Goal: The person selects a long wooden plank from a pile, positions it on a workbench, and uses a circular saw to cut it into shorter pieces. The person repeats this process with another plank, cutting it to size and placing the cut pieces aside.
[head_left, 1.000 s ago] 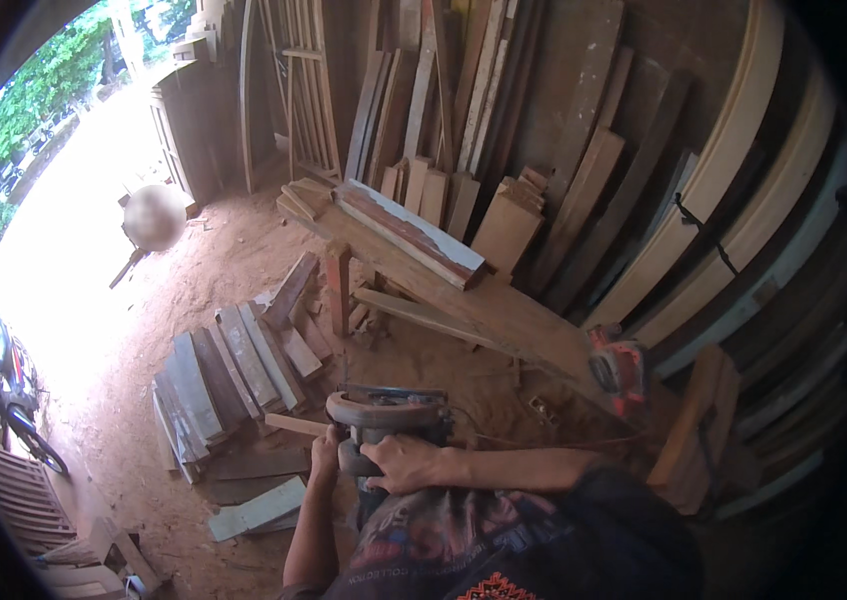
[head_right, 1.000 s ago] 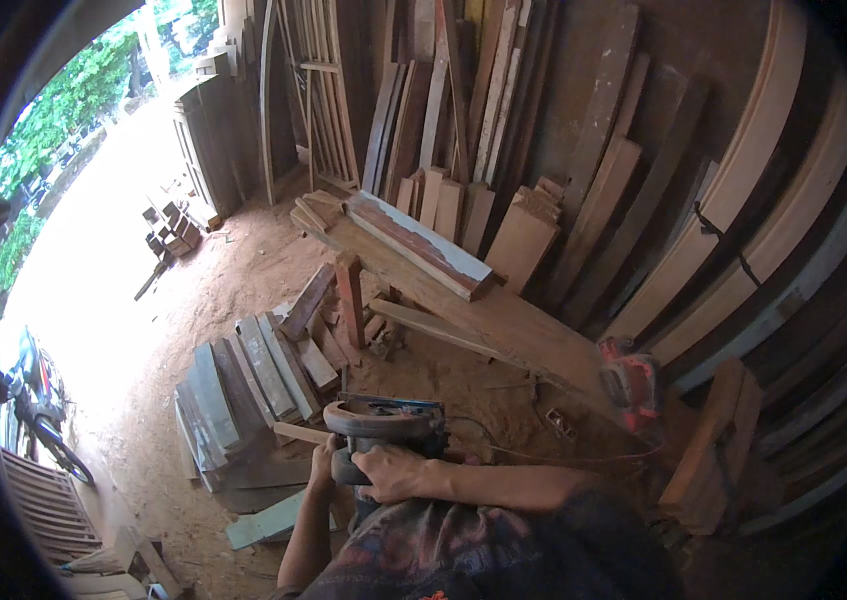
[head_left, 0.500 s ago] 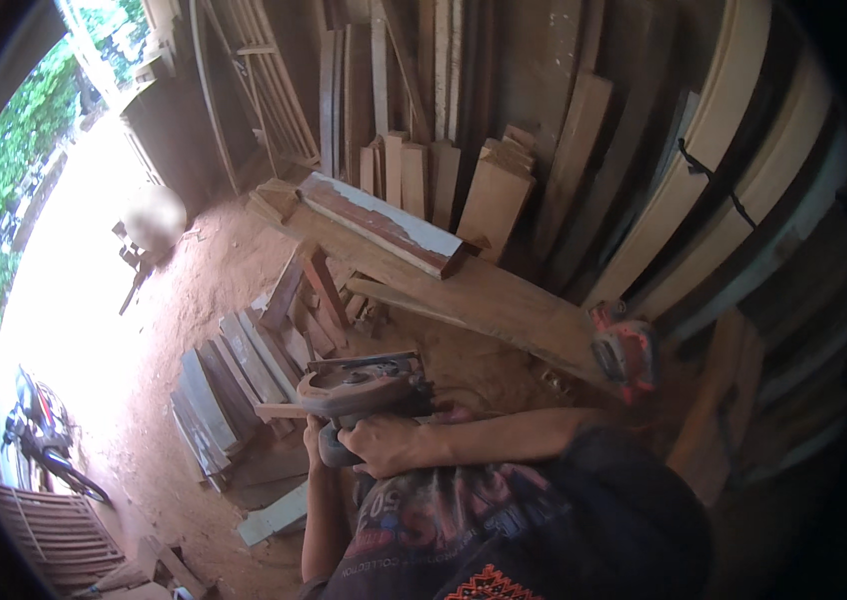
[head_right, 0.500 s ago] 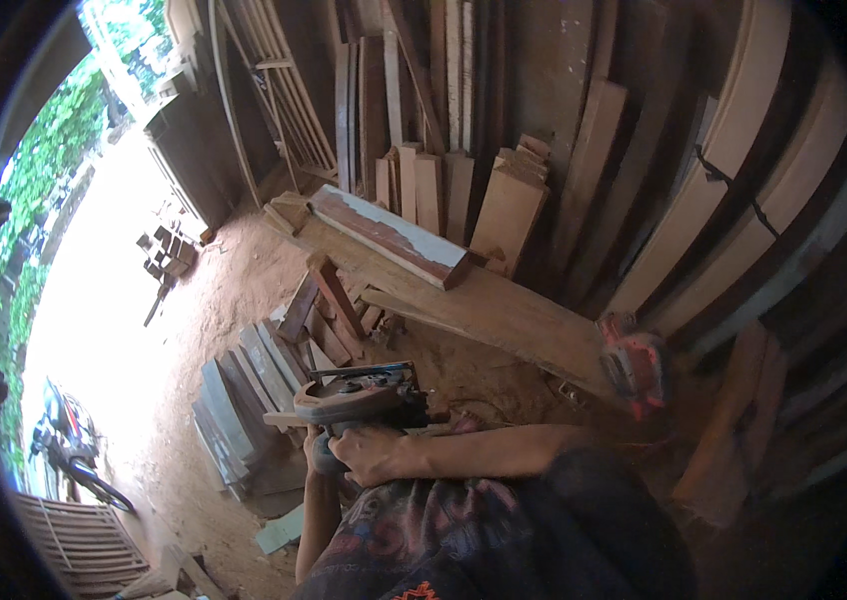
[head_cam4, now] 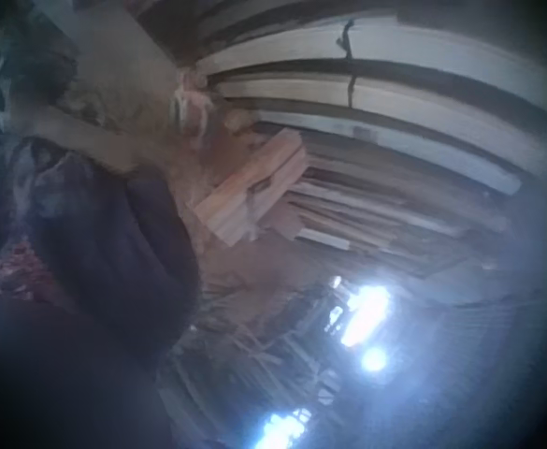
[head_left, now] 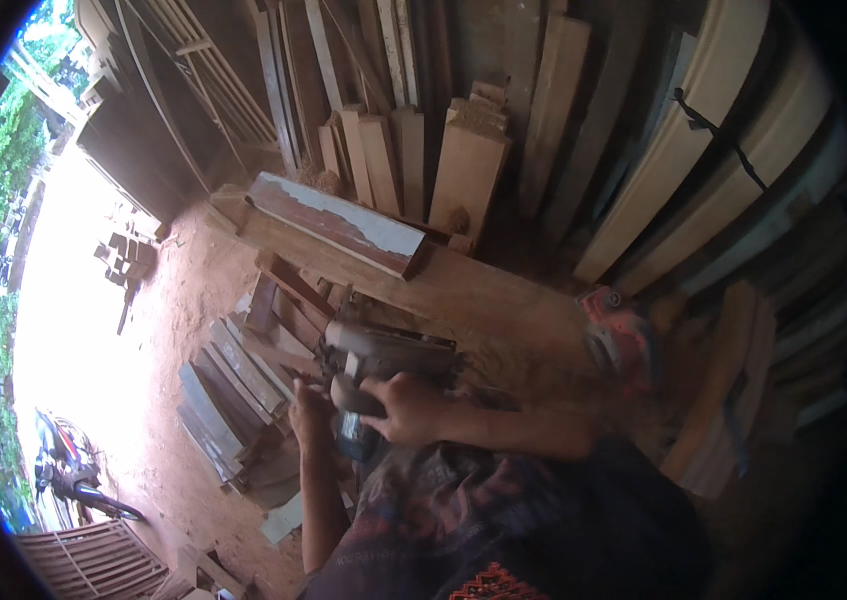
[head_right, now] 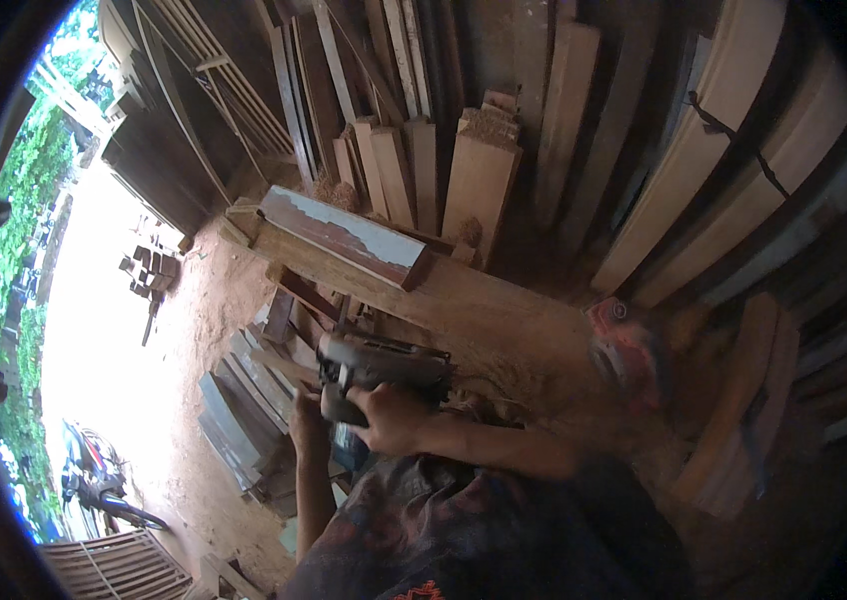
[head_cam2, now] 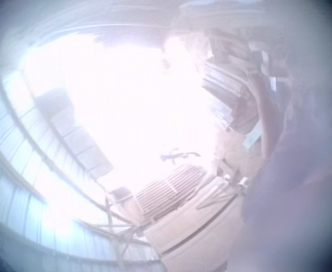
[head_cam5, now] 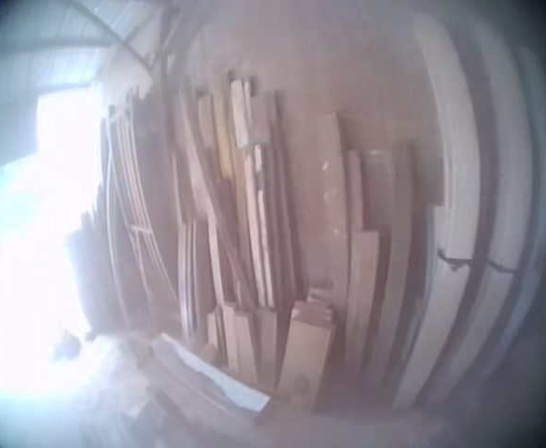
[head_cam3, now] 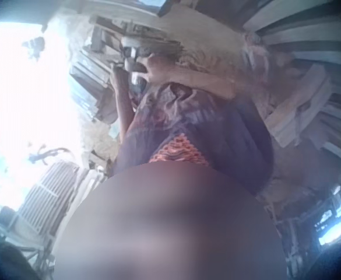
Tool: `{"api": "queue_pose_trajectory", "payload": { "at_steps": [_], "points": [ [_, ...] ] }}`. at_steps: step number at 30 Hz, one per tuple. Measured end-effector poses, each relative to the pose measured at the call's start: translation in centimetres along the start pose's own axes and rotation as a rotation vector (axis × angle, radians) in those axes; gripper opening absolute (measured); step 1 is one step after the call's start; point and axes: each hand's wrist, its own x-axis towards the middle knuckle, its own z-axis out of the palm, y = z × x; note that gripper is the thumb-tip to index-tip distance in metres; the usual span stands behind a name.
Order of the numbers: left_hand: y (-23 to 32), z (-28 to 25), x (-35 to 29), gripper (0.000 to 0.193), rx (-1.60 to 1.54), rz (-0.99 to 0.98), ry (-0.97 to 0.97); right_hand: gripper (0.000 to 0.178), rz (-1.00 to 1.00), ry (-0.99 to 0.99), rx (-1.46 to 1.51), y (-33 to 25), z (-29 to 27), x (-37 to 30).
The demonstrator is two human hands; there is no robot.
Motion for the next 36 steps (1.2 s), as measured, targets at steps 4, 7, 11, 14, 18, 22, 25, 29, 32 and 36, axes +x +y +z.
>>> {"api": "queue_pose_trajectory", "payload": {
  "at_steps": [4,7,11,14,18,22,25,29,32,36],
  "points": [
    [2.4,0.4,5.2,0.05,-0.241,0.066,0.134,0.044,-0.021,0.249,0.14,0.6,-4.9,0.1],
    [3.3,3.1,9.7,0.048,-0.19,0.017,0.237,0.042,0.052,0.415,0.188,-0.4,-8.2,-1.0],
    [6.3,10.3,17.7,0.06,0.01,-0.041,-0.127,0.038,0.091,0.662,0.184,-1.0,-11.6,-1.6],
    [6.8,20.6,20.5,0.097,0.331,0.119,0.051,0.034,0.259,0.805,0.282,-1.2,-12.7,-2.3],
    [8.5,30.1,21.4,0.131,0.644,0.019,0.031,0.032,0.469,1.015,0.41,-0.7,-13.8,-3.1],
    [8.7,34.0,21.1,0.133,0.82,0.01,0.036,0.032,0.524,1.152,0.524,0.8,-14.7,-3.7],
    [8.5,34.5,20.7,0.126,0.839,0.047,0.074,0.034,0.59,1.148,0.53,2.4,-16.1,-4.3],
    [7.7,34.6,20.3,0.125,0.831,0.03,0.119,0.033,0.636,1.065,0.511,4.8,-18.4,-4.9],
    [6.5,33.2,19.8,0.127,0.779,0.084,0.165,0.033,0.712,0.991,0.498,6.1,-20.4,-4.9],
    [4.8,26.6,19.1,0.133,0.399,0.345,0.124,0.035,0.754,0.924,0.494,7.3,-21.7,-4.1]
  ]
}}
